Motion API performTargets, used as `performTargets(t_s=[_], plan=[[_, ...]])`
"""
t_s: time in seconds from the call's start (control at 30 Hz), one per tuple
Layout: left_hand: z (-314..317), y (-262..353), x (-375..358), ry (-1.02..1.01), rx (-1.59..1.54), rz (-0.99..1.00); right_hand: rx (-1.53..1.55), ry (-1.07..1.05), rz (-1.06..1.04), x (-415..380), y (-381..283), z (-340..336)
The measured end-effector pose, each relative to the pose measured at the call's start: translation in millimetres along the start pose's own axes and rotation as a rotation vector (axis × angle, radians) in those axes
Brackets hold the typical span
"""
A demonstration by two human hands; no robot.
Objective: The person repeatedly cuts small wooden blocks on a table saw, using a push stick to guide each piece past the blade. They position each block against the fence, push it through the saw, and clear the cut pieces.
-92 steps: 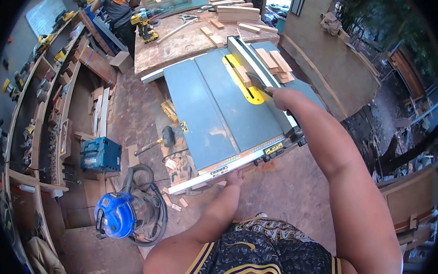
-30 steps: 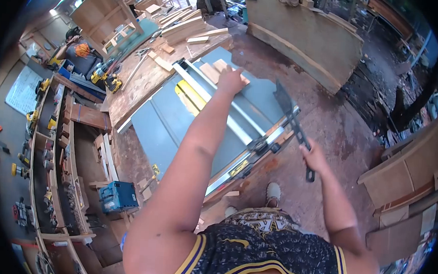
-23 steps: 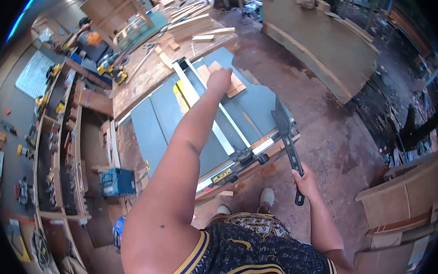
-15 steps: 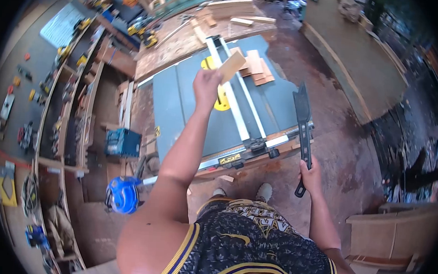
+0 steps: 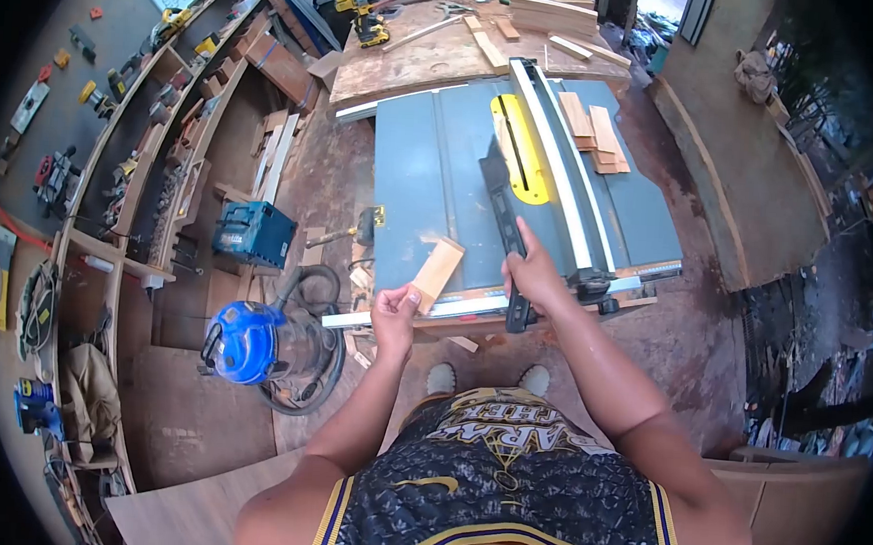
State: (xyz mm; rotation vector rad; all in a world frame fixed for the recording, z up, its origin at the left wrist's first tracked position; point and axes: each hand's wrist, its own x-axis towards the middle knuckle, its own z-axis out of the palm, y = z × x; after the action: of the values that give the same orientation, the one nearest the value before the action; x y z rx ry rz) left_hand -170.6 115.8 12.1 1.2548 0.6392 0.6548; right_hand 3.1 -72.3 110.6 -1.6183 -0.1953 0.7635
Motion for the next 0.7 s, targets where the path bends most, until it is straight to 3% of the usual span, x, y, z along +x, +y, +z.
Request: performTargets(t_s=[0.2,0.37,0.5,0.57,0.7], plan=[[-72.7,21.1,9.3,-0.104,-0.043,-0.091,0.244,0.183,0.106,35.3,-16.2,52.0],[-123.1,27.2,22.0,-0.178,-0.087,-0.134,0.339,0.289,0.077,47.9,-13.3,70.8],[-143.0,29.2,35.7,-0.197,-0.081,-0.133,0.395,0.229,0.095,52.7,-25.7,73.7],[-146.4,30.5,43.3,-0.214,-0.102,-0.091,0.282,-0.019,0.101,50.5,-32.3,74.8],[-148.8,31.4,53.7,-0.199,-0.095,-0.138,0.228,0.040,0.063,19.6,-37.3,94.8]])
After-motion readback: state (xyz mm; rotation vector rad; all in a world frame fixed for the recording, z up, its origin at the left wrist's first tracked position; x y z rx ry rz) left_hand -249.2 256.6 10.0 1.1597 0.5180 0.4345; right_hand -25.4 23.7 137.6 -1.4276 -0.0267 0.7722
